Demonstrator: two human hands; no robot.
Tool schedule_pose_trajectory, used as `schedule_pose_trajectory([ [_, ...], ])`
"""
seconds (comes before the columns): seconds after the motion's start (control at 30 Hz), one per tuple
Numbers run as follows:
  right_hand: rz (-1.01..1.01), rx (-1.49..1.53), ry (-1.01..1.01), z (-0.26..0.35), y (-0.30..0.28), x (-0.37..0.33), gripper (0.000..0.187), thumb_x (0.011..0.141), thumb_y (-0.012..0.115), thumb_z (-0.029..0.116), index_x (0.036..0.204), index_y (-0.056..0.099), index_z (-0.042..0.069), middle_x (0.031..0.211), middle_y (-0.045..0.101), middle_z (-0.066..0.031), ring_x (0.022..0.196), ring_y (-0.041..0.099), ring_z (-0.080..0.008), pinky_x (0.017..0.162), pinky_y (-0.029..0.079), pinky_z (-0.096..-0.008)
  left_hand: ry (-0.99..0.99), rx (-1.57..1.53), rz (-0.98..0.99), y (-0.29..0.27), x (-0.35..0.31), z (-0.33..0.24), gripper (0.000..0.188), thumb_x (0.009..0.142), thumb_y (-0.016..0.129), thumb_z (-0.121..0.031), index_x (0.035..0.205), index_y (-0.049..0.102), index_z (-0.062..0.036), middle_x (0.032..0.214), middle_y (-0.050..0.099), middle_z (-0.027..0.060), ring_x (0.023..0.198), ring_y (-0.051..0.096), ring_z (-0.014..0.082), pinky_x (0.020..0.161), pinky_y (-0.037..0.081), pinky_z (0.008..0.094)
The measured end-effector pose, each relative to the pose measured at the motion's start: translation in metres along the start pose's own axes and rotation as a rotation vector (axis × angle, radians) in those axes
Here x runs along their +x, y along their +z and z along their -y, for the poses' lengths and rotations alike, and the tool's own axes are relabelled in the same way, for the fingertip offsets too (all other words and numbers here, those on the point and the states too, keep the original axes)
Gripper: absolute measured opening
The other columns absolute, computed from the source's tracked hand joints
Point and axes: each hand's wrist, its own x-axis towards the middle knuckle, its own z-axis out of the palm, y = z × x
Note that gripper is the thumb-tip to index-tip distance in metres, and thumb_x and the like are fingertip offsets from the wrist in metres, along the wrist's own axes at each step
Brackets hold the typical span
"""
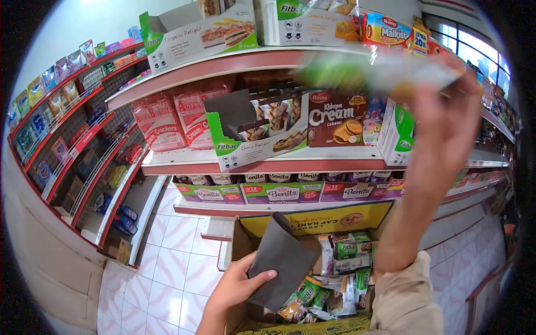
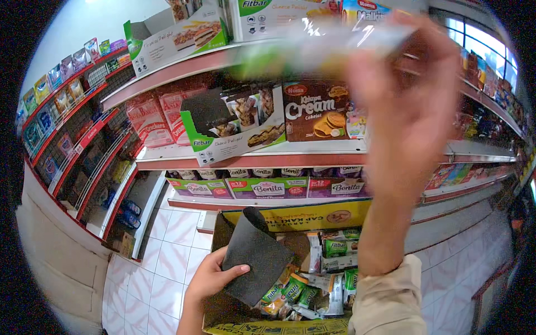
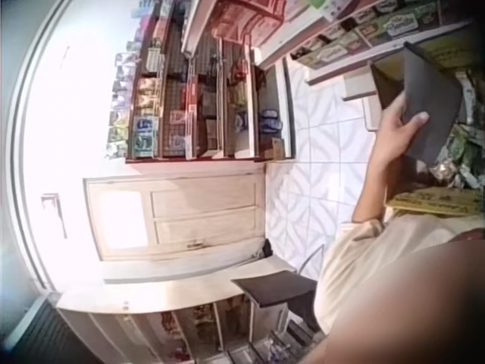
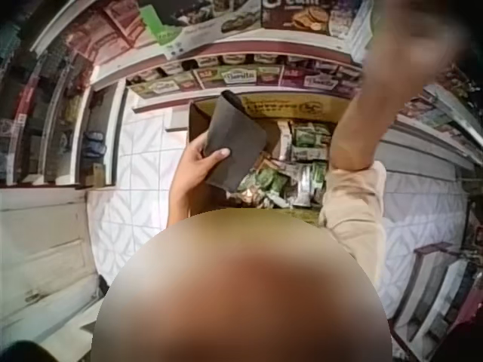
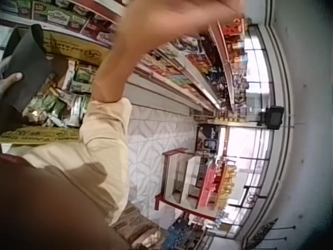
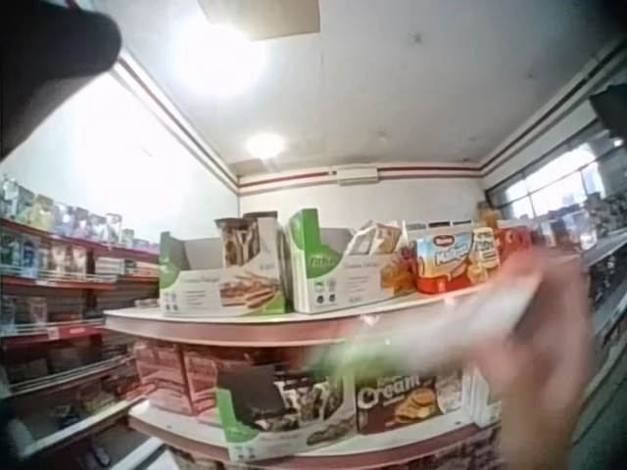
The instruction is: Cleaning individual snack bar packages with a cloth and placing them onto grocery store shelves.
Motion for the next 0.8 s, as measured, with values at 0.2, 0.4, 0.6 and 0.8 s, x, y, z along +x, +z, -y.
schedule_pose_trajectory([
  [0.2,-0.154,-0.232,-0.050,-0.030,0.036,0.083,0.040,0.086,0.058,0.012,0.125,0.049,0.013,0.108,0.052,-0.0115,0.110,0.051,-0.0283,0.089,0.046,-0.0359,-0.024,0.055,0.061,-0.003,0.000,-0.005,0.040,0.080,0.066,-0.008,0.116,0.051,0.0014,0.098,0.062,0.0020,0.088,0.056,0.0083,0.078,0.046,0.0246],
  [0.4,0.012,-0.474,-0.264,-0.062,0.068,0.099,0.028,0.080,0.061,0.005,0.108,0.056,0.003,0.093,0.053,-0.0131,0.087,0.056,-0.0260,0.080,0.045,-0.0325,-0.009,0.047,0.047,-0.003,-0.001,-0.003,0.040,0.080,0.066,-0.008,0.117,0.051,0.0007,0.099,0.061,0.0020,0.089,0.055,0.0081,0.079,0.045,0.0246],
  [0.6,0.006,-0.376,-0.267,-0.070,0.062,0.118,0.029,0.081,0.060,0.006,0.109,0.055,0.005,0.097,0.054,-0.0144,0.089,0.057,-0.0263,0.080,0.046,-0.0327,-0.004,0.058,0.044,-0.005,-0.001,-0.002,0.040,0.084,0.062,-0.011,0.120,0.049,0.0003,0.098,0.061,0.0023,0.089,0.053,0.0066,0.077,0.045,0.0229],
  [0.8,0.177,-0.433,-0.116,-0.076,0.071,0.132,0.030,0.083,0.056,0.008,0.113,0.058,0.008,0.097,0.059,-0.0154,0.087,0.059,-0.0256,0.076,0.047,-0.0326,0.011,0.053,0.076,-0.003,0.000,-0.001,0.039,0.085,0.061,-0.012,0.120,0.049,-0.0002,0.097,0.060,0.0015,0.088,0.053,0.0065,0.077,0.044,0.0228],
])
